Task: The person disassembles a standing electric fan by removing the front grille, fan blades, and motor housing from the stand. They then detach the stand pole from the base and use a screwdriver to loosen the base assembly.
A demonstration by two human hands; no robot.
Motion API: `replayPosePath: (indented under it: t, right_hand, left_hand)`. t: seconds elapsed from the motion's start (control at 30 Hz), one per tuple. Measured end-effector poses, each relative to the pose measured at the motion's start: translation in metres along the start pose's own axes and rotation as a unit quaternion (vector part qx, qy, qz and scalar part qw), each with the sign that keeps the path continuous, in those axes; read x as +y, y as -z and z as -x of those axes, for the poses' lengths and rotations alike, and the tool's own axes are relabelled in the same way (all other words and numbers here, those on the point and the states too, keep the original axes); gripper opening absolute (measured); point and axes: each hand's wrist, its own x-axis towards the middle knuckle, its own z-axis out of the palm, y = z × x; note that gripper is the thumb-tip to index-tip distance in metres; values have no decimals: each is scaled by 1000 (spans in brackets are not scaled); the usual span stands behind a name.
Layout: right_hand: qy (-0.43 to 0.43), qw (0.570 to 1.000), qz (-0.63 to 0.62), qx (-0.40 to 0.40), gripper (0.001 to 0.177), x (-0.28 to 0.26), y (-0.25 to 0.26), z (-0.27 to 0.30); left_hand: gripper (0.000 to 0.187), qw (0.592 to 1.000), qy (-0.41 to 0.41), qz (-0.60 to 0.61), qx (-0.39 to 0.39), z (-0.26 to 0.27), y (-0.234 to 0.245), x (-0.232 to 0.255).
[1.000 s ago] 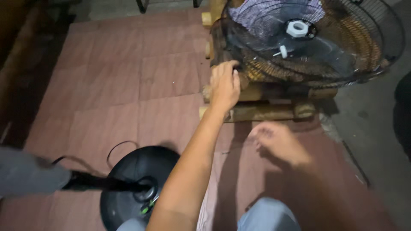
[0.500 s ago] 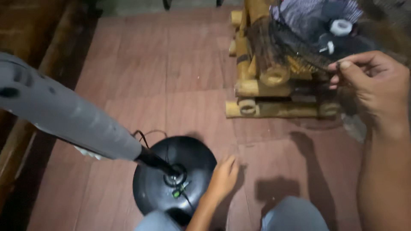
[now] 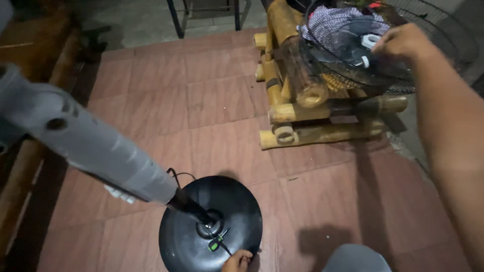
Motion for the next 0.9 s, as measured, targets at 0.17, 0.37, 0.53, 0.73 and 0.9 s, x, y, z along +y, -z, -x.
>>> replayPosePath:
  t: [0.17,0.37,0.53,0.73,0.9]
  right_hand:
    - [117,983,123,71,21,-21,-22,6]
    - [151,981,-19,116,15,-148,-2,161]
    - [277,943,-146,-110,13,-244,-20,306]
    - [240,918,-201,-244,13,-305,-51,335]
    - [172,909,-168,-341,15,-341,-95,355]
  left_hand:
    - [19,984,-175,35,7,15,1,80]
    - [17,946,-280,121,109,64,27,290]
    - [20,895,-387,125,186,89,77,383]
    - [19,896,-315,145,278,107,126,380]
    - [17,863,-338,119,356,118,166,347]
